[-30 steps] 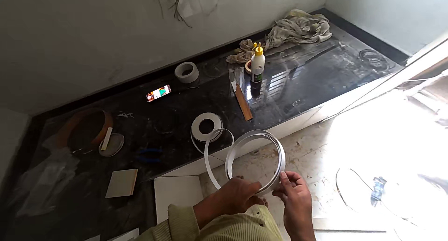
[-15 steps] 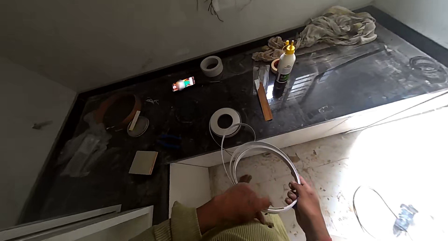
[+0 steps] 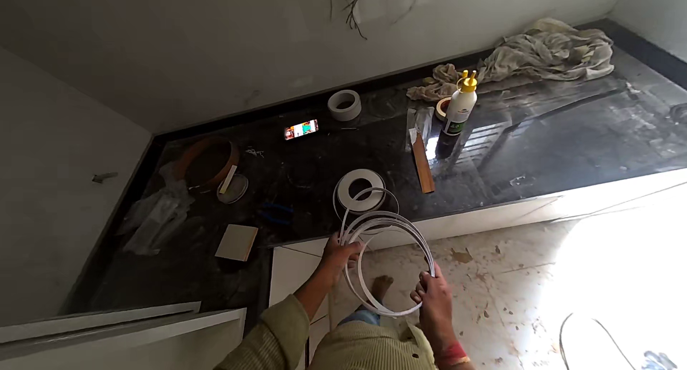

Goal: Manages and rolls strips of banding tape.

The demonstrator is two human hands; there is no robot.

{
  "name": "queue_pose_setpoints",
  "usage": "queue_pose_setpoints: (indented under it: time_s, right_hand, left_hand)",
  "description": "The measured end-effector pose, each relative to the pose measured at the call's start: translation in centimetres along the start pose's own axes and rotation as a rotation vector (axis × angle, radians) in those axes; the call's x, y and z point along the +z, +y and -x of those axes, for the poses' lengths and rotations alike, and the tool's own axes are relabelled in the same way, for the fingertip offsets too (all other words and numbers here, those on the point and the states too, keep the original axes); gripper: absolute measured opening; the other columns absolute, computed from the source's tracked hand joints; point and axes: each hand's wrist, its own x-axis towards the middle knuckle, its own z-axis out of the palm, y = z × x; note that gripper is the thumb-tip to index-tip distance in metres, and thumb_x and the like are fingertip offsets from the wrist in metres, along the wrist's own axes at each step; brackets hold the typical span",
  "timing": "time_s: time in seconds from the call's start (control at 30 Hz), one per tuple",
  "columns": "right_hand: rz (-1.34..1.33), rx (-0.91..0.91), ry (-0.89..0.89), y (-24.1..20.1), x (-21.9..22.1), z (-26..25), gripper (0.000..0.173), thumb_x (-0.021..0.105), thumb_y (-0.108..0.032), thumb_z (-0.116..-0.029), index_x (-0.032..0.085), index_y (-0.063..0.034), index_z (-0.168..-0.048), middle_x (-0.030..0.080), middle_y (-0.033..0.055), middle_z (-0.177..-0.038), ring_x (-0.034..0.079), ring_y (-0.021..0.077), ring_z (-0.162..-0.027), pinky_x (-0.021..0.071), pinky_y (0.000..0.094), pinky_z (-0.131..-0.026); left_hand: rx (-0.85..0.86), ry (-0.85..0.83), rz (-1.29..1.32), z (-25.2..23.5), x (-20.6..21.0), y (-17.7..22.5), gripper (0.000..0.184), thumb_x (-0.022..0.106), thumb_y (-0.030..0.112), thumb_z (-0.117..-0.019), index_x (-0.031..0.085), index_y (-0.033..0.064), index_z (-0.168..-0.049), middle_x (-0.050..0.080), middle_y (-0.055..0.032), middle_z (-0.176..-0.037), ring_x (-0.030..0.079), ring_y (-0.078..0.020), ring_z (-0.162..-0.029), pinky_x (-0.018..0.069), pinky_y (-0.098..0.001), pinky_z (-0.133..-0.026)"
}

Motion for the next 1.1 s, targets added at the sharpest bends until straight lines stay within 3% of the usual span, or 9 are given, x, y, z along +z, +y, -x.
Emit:
queue_pose_setpoints:
  time_s: [0.1, 0.17, 0.3, 0.47, 0.6, 0.7, 0.8, 0.93, 1.1]
  right_hand:
    - [0.010, -0.096, -0.083, -0.1, 1.6, -0.2, 0.051, 0.032, -0.006, -0.1063, 0.027, 0.0010, -0.157, 0.034, -0.0060, -0.062, 0.035, 0.0059, -0.044, 0.0355, 0.0232, -0.042]
    - [0.054, -0.134, -0.094, -0.7, 2.2, -0.7, 0.051, 0.033, -0.007, -0.1057, 0.030, 0.0012, -0.156, 0.034, -0.0063, -0.061, 0.035, 0.0055, -0.044, 0.0351, 0.0231, -0.042]
    - [0.175, -0.172, -0.131, -1.1, 3.3, -2.0, 0.051, 0.034, -0.007, -0.1051, 0.033, 0.0013, -0.155, 0.036, -0.0049, -0.060, 0.035, 0.0072, -0.044, 0.0344, 0.0251, -0.042]
    - [0.259, -0.183, -0.157, -0.2, 3.4, -3.4, 0.054, 0.035, -0.007, -0.1026, 0.033, 0.0013, -0.156, 0.037, -0.0042, -0.059, 0.037, 0.0078, -0.043, 0.0372, 0.0271, -0.042]
    - [0.465, -0.179, -0.207, 0.5, 3.0, -4.1, 0.054, 0.042, -0.010, -0.0999, 0.037, 0.0047, -0.152, 0.054, 0.0019, -0.077, 0.048, 0.0101, -0.055, 0.0440, 0.0282, -0.051]
    - [0.477, -0.164, -0.252, 0.8, 4.2, -4.4, 0.049, 0.054, -0.020, -0.0984, 0.046, 0.0040, -0.141, 0.066, 0.0085, -0.104, 0.064, 0.0134, -0.086, 0.0540, 0.0300, -0.074]
    - [0.227, 0.069, -0.193, 0.8, 6.5, -5.5, 0.055, 0.035, -0.044, -0.1099, 0.042, -0.0015, -0.145, 0.062, 0.0155, -0.137, 0.064, 0.0246, -0.118, 0.0543, 0.0428, -0.093]
    - [0.102, 0.160, -0.089, 1.2, 9.2, -8.1, 0.051, 0.038, -0.038, -0.1114, 0.040, -0.0018, -0.147, 0.059, 0.0184, -0.131, 0.063, 0.0254, -0.112, 0.0547, 0.0415, -0.088]
    - [0.015, 0.073, -0.166, 1.6, 10.4, -8.2, 0.031, 0.043, -0.015, -0.1087, 0.051, 0.0014, -0.134, 0.066, 0.0098, -0.087, 0.068, 0.0170, -0.074, 0.0610, 0.0358, -0.073]
  left_hand:
    - [0.155, 0.104, -0.225, -2.0, -1.7, -0.6, 0.092, 0.088, 0.026, -0.0811, 0.038, 0.0030, -0.154, 0.048, -0.0268, -0.147, 0.052, -0.0384, -0.131, 0.0467, -0.0536, -0.106]
    - [0.175, 0.049, -0.220, -2.6, -2.6, -1.1, 0.095, 0.088, 0.026, -0.0805, 0.034, 0.0034, -0.155, 0.043, -0.0263, -0.152, 0.046, -0.0377, -0.139, 0.0429, -0.0532, -0.112]
    - [-0.031, -0.160, 0.054, -4.2, -3.1, -2.6, 0.064, 0.074, 0.014, -0.0926, 0.043, 0.0006, -0.147, 0.060, -0.0216, -0.132, 0.062, -0.0280, -0.117, 0.0535, -0.0428, -0.097]
    - [-0.070, -0.237, 0.274, -4.0, -3.1, -1.7, 0.033, 0.056, 0.019, -0.1065, 0.049, -0.0036, -0.130, 0.067, -0.0147, -0.074, 0.072, -0.0267, -0.064, 0.0651, -0.0407, -0.065]
    - [-0.007, -0.153, 0.261, -2.6, -4.9, 2.6, 0.027, 0.053, 0.026, -0.1076, 0.060, 0.0025, -0.121, 0.051, -0.0023, -0.067, 0.050, -0.0110, -0.046, 0.0502, -0.0245, -0.044]
    - [0.055, -0.177, 0.219, -3.9, -6.4, 5.0, 0.024, 0.054, 0.028, -0.1072, 0.062, 0.0073, -0.117, 0.040, 0.0039, -0.061, 0.035, -0.0034, -0.041, 0.0333, -0.0161, -0.037]
    - [0.119, -0.237, 0.046, -5.8, -8.2, 7.7, 0.022, 0.053, 0.027, -0.1073, 0.063, 0.0087, -0.115, 0.035, 0.0057, -0.059, 0.028, -0.0023, -0.040, 0.0265, -0.0158, -0.036]
    - [0.224, -0.298, -0.218, -7.2, -9.9, 13.5, 0.020, 0.056, 0.023, -0.1062, 0.063, 0.0070, -0.116, 0.037, 0.0047, -0.060, 0.028, -0.0025, -0.041, 0.0250, -0.0166, -0.037]
    - [0.347, -0.411, -0.353, -12.2, -9.0, 18.9, 0.024, 0.057, 0.023, -0.1057, 0.063, 0.0067, -0.123, 0.039, 0.0030, -0.062, 0.030, -0.0042, -0.041, 0.0278, -0.0185, -0.038]
